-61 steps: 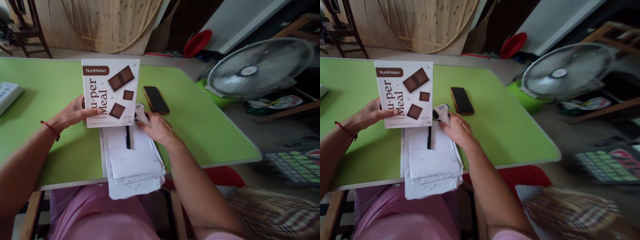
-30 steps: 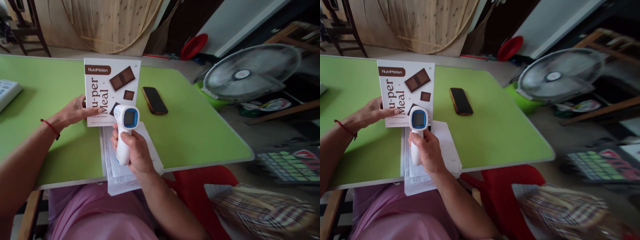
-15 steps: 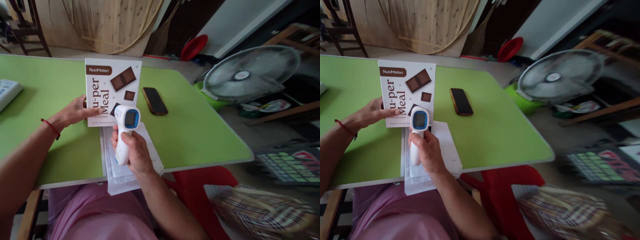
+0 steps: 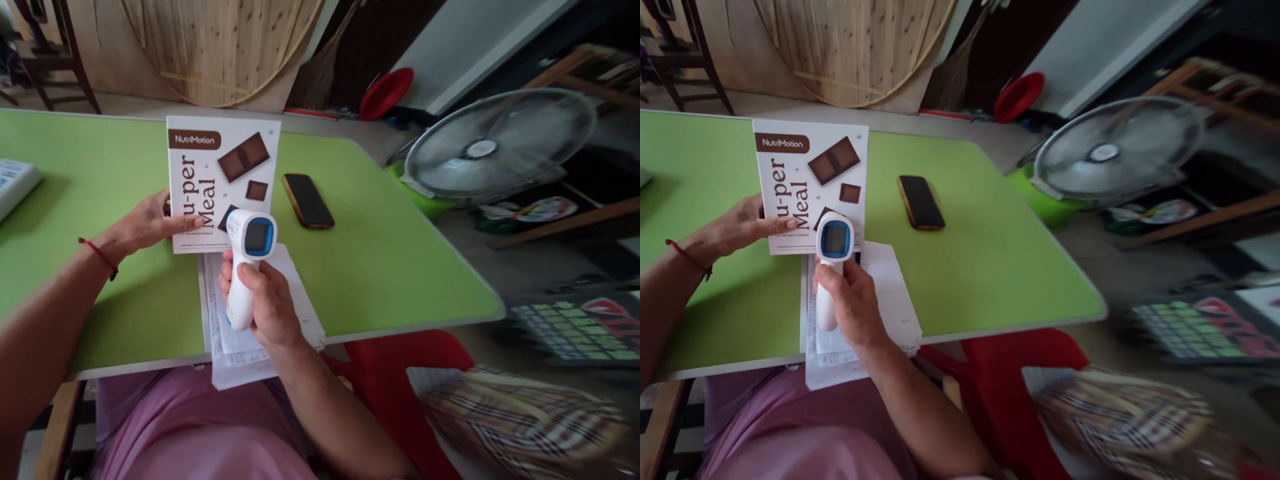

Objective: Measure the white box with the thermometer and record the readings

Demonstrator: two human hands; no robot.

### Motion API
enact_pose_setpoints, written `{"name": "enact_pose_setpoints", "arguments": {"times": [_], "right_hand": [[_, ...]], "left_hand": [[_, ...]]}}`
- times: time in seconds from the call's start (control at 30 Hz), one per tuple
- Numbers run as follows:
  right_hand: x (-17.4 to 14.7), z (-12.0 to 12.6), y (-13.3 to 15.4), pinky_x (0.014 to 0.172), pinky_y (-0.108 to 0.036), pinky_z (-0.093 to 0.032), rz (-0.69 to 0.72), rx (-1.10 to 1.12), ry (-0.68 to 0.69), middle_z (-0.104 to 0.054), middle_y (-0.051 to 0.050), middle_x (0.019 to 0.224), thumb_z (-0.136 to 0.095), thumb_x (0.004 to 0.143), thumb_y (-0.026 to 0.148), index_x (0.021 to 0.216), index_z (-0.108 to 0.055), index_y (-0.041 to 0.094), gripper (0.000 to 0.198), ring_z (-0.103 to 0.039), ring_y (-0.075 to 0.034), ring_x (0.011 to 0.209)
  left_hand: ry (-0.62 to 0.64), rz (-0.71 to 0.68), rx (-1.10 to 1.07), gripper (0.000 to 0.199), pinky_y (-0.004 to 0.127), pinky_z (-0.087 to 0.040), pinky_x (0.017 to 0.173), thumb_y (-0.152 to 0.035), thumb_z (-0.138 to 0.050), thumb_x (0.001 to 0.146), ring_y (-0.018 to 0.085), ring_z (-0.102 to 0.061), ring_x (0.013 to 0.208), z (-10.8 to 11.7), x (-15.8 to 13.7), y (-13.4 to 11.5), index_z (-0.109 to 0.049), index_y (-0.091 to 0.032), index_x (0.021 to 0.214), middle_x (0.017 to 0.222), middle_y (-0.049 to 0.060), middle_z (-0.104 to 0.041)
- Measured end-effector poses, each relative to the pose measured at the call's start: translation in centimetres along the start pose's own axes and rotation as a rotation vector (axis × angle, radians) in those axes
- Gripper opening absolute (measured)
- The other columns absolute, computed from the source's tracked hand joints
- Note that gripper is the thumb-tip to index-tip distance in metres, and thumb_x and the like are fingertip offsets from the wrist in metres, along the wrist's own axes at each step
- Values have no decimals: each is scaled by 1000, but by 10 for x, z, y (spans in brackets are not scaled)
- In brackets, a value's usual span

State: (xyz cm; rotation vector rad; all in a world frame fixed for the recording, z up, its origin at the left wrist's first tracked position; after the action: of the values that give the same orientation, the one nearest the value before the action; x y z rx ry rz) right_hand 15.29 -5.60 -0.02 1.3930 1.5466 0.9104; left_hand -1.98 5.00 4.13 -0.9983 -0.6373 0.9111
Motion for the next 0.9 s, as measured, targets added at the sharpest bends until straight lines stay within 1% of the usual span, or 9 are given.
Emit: {"name": "enact_pose_setpoints", "arguments": {"times": [0.17, 0.37, 0.47, 0.53, 0.57, 0.63, 0.73, 0.8, 0.9], "right_hand": [[0, 0, 0, 52, -26, -35, 8, -7, 0, -53, 3, 64, -64, 71, 47, 88, -59, 20, 32, -45, -10, 55], [2, 3, -4, 51, -26, -35, 22, -42, -8, -55, 3, 67, -64, 73, 46, 94, -60, 21, 33, -44, -9, 53], [0, 3, -4, 54, -26, -37, 32, -76, 8, -55, 2, 68, -63, 74, 46, 88, -61, 21, 29, -46, -10, 56], [-3, 8, 1, 55, -27, -39, 37, -132, 20, -55, 2, 68, -63, 74, 46, 83, -61, 21, 27, -47, -11, 58], [-5, 13, 5, 54, -27, -39, 54, -176, 16, -55, 1, 68, -63, 74, 46, 82, -61, 21, 26, -48, -11, 59], [-6, 29, 18, 53, -27, -40, 142, -300, -40, -55, 1, 67, -62, 75, 47, 81, -62, 21, 27, -48, -12, 59], [2, 60, 41, 53, -27, -40, 323, -603, -249, -56, 1, 66, -62, 74, 48, 85, -64, 21, 29, -47, -12, 57], [16, 80, 51, 57, -30, -43, 328, -860, -323, -59, -1, 67, -64, 71, 47, 87, -65, 19, 32, -51, -15, 60], [44, 99, 52, 69, -39, -48, 260, -1163, -371, -68, -10, 85, -66, 66, 38, 96, -66, 15, 38, -61, -24, 76]], "left_hand": [[-4, 5, -16, 48, 42, -52, 87, -50, -72, 70, 29, -63, 101, 0, -1, -1, -66, -19, 106, 113, 10, -68], [23, 21, 13, 51, 39, -52, 86, -49, -70, 72, 27, -63, 100, 1, -1, -2, -63, -15, 110, 114, 11, -67], [24, 30, 27, 51, 38, -51, 87, -48, -70, 73, 26, -63, 100, 1, -1, -2, -62, -15, 111, 115, 10, -67], [24, 32, 33, 52, 39, -51, 87, -48, -70, 73, 26, -63, 101, 1, -1, -2, -62, -15, 112, 116, 11, -66], [27, 31, 30, 53, 40, -51, 88, -48, -70, 72, 27, -63, 102, 1, -1, -2, -61, -14, 113, 117, 11, -66], [43, 31, 14, 55, 40, -51, 89, -47, -70, 73, 27, -62, 104, 1, 0, -3, -60, -14, 116, 119, 12, -65], [58, 37, 6, 57, 40, -52, 88, -47, -71, 73, 27, -61, 105, 2, 0, -2, -58, -14, 118, 121, 13, -63], [57, 48, 21, 59, 40, -53, 86, -46, -72, 72, 27, -62, 104, 2, 1, -1, -57, -14, 118, 120, 14, -63], [101, 30, -7, 57, 39, -53, 85, -44, -72, 73, 26, -63, 102, 2, 2, -1, -56, -14, 119, 120, 14, -63]]}}
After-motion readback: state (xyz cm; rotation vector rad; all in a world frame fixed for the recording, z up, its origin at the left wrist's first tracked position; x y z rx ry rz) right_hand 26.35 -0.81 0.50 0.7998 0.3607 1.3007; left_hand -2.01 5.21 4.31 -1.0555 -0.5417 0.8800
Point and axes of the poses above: each hand's wrist, its own x-axis towards the middle knuckle, its own z-axis out of the back of the hand, y = z × x, the point moved 1 cm from there along x, towards the middle knuckle
